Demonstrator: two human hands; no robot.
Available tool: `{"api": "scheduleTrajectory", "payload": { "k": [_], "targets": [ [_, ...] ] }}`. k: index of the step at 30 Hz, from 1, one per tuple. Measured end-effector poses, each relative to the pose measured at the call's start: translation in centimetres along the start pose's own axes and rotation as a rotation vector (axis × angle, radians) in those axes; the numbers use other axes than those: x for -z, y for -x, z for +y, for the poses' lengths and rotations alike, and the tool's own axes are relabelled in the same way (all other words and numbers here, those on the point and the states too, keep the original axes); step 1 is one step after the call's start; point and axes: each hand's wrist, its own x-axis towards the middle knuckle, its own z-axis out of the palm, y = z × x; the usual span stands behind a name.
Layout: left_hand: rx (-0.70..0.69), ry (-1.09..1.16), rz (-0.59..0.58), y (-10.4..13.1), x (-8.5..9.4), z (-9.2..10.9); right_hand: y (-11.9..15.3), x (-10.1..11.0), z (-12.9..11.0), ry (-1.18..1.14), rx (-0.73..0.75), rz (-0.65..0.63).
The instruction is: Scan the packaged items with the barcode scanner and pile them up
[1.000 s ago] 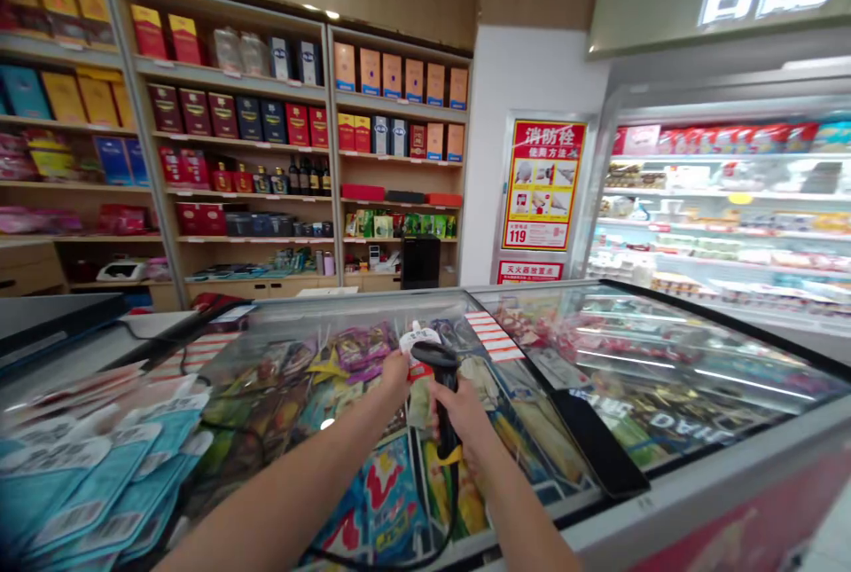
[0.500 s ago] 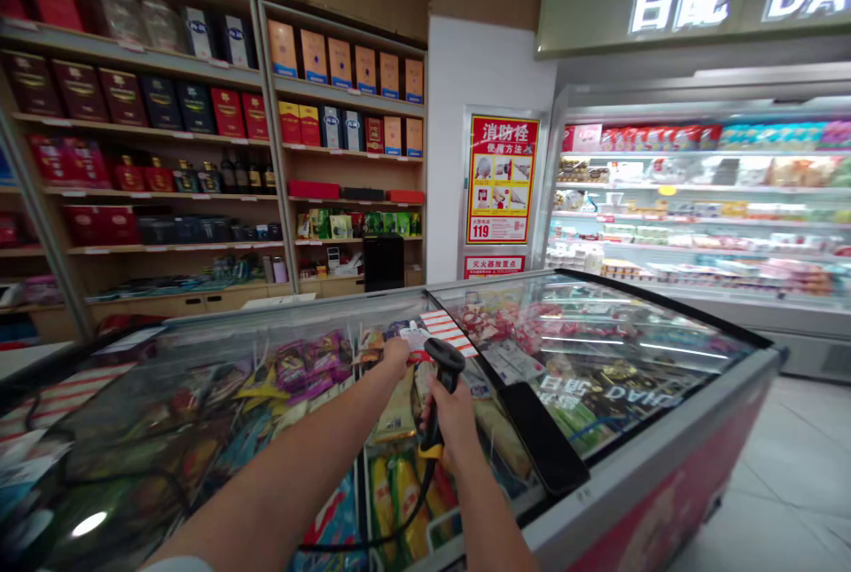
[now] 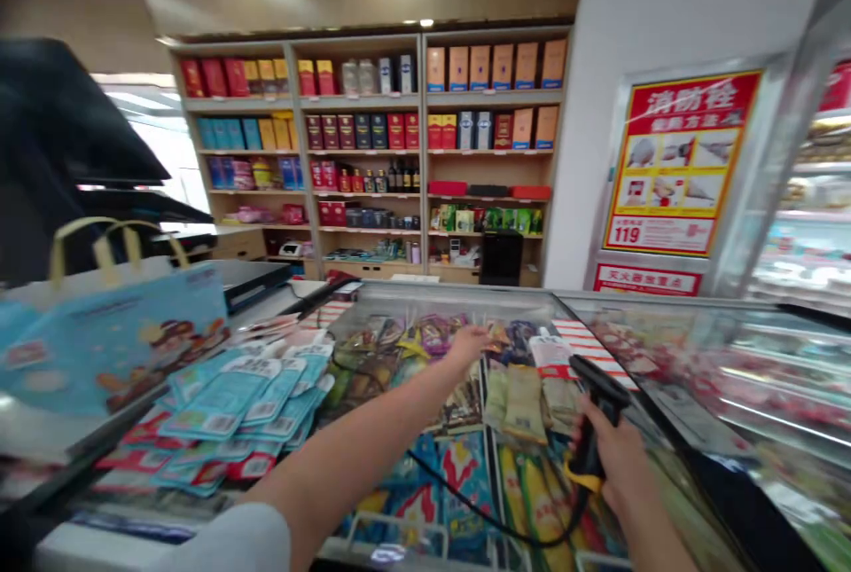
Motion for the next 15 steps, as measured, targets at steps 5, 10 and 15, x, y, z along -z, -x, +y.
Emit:
{"api": "scheduleTrajectory", "payload": {
  "k": [5,10,15],
  "targets": [
    [-0.101,-0.167,0.135,4.0,14.8,-0.8,0.7,-2.6,0.8,0.023,-0.101,-0.179],
    [-0.175,-0.868,0.378,10.7,28.5,-1.4,2.6,-8.6,2.5,0.109,-0.108,-0.382],
    [0.150,-1.290,0.442,16.8,35.3,-2.9,5.1,-15.3,3.1,0.155,-0.080,-0.553]
  ]
}}
